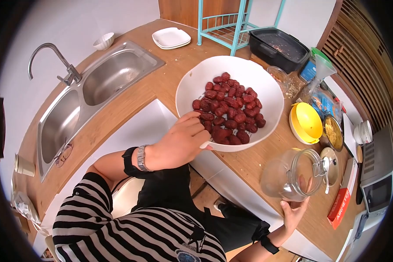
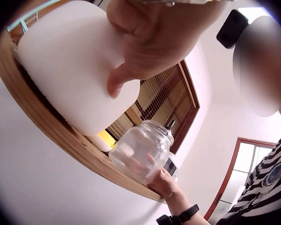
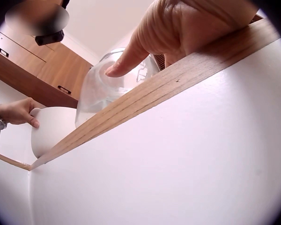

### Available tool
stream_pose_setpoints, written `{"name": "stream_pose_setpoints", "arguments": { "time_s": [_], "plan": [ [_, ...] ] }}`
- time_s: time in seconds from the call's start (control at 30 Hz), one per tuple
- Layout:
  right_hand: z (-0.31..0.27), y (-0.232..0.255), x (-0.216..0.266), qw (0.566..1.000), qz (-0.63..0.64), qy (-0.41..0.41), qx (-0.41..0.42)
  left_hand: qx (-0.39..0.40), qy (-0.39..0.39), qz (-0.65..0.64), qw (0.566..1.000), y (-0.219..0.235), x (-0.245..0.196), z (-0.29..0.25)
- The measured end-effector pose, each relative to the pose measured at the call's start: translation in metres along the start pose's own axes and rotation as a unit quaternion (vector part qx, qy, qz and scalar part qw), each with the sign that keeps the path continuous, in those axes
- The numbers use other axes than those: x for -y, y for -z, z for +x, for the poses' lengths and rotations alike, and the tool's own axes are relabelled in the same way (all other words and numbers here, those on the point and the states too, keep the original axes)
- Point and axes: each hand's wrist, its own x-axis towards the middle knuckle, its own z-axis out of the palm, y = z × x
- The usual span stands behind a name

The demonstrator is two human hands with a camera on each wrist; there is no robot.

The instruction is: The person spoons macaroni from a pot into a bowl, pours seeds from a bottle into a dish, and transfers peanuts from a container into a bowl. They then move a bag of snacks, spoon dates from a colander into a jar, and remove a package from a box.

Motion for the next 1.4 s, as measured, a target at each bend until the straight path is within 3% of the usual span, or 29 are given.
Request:
{"name": "stream_pose_setpoints", "arguments": {
  "time_s": [0.3,0.63,0.9,0.97,1.03,1.17,1.27,1.37,1.4],
  "plan": [
    [-0.001,0.001,0.002,0.999,0.012,-0.034,0.001,-0.065,0.063,0.055,0.994,0.013,0.039,0.006],
    [0.006,-0.017,0.017,0.999,-0.046,0.0,-0.007,-0.012,0.095,0.084,0.992,0.028,0.099,-0.008],
    [0.04,-0.056,0.058,0.981,-0.15,-0.095,0.075,-0.01,0.108,0.083,0.991,0.027,0.128,-0.001],
    [0.053,-0.065,0.059,0.98,-0.154,-0.09,0.093,-0.004,0.108,0.077,0.991,0.029,0.132,-0.001],
    [0.066,-0.08,0.064,0.968,-0.222,0.001,0.112,0.0,0.109,0.075,0.991,0.032,0.135,-0.001],
    [0.082,-0.101,0.085,0.977,-0.198,0.008,0.075,-0.007,0.104,0.075,0.992,0.031,0.138,-0.002],
    [0.092,-0.103,0.089,0.955,-0.276,-0.007,0.107,-0.01,0.092,0.081,0.992,0.034,0.136,-0.001],
    [0.098,-0.112,0.108,0.944,-0.323,0.006,0.07,0.004,0.1,0.07,0.992,0.035,0.137,0.001],
    [0.099,-0.115,0.113,0.919,-0.373,0.036,0.118,0.014,0.105,0.07,0.992,0.035,0.136,0.001]
  ]
}}
